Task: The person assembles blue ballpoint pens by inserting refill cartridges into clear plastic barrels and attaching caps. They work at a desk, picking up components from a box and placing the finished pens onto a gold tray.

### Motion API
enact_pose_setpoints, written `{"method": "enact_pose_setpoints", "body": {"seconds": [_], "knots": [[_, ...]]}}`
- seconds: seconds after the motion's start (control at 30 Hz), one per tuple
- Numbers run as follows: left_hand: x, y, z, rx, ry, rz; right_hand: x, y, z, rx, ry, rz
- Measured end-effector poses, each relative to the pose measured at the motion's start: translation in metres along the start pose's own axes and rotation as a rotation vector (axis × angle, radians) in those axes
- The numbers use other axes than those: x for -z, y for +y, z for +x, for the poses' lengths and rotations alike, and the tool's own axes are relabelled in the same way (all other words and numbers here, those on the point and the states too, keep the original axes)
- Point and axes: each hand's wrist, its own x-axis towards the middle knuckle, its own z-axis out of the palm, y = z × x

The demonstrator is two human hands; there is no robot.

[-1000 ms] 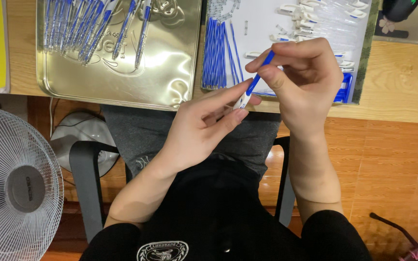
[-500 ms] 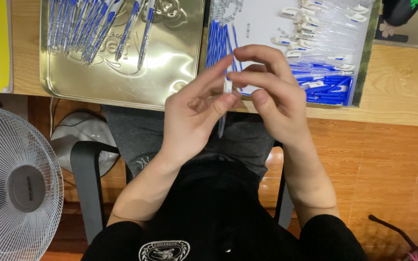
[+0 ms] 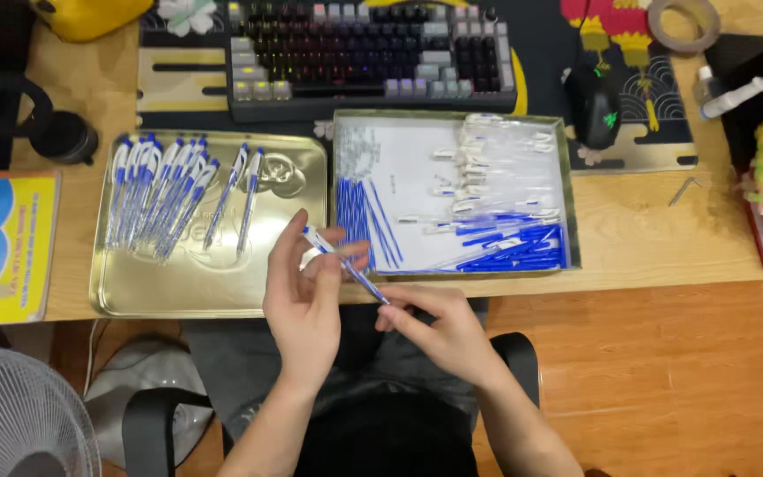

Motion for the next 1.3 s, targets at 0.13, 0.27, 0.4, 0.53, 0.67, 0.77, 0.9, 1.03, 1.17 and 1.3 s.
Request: {"method": "enact_pose_setpoints", "body": {"seconds": [0.13, 0.27, 0.4, 0.53, 0.67, 0.77, 0.9, 1.03, 1.17, 1.3], "knots": [[0.0, -0.002, -0.001, 0.028, -0.099, -0.032, 0.0, -0.001, 0.002, 0.031, 0.022, 0.053], [0.002, -0.001, -0.002, 0.037, -0.142, -0.078, -0.002, 0.002, -0.001, 0.01, 0.022, 0.073], [0.001, 0.009, -0.005, 0.138, -0.205, -0.061, 0.001, -0.002, -0.005, -0.127, -0.056, 0.023], [0.002, 0.011, -0.008, 0.156, -0.212, -0.03, 0.001, -0.003, -0.006, -0.163, -0.069, 0.02], [0.009, 0.01, -0.014, 0.092, -0.22, -0.052, -0.003, 0.001, -0.008, -0.105, -0.074, 0.046], [0.013, 0.011, -0.015, 0.094, -0.227, -0.03, -0.006, 0.002, -0.009, -0.109, -0.105, 0.014], [0.015, 0.019, -0.014, 0.07, -0.225, 0.105, -0.007, 0.001, -0.004, -0.119, -0.103, -0.001], [0.017, 0.014, -0.014, 0.09, -0.143, -0.001, -0.005, -0.004, -0.006, -0.087, -0.091, -0.026], [0.028, 0.018, 0.002, 0.176, -0.048, -0.038, -0.005, -0.003, -0.007, -0.17, -0.145, 0.05], [0.037, 0.02, 0.015, 0.193, 0.0, 0.012, -0.005, 0.001, -0.012, -0.224, -0.108, 0.105]]}}
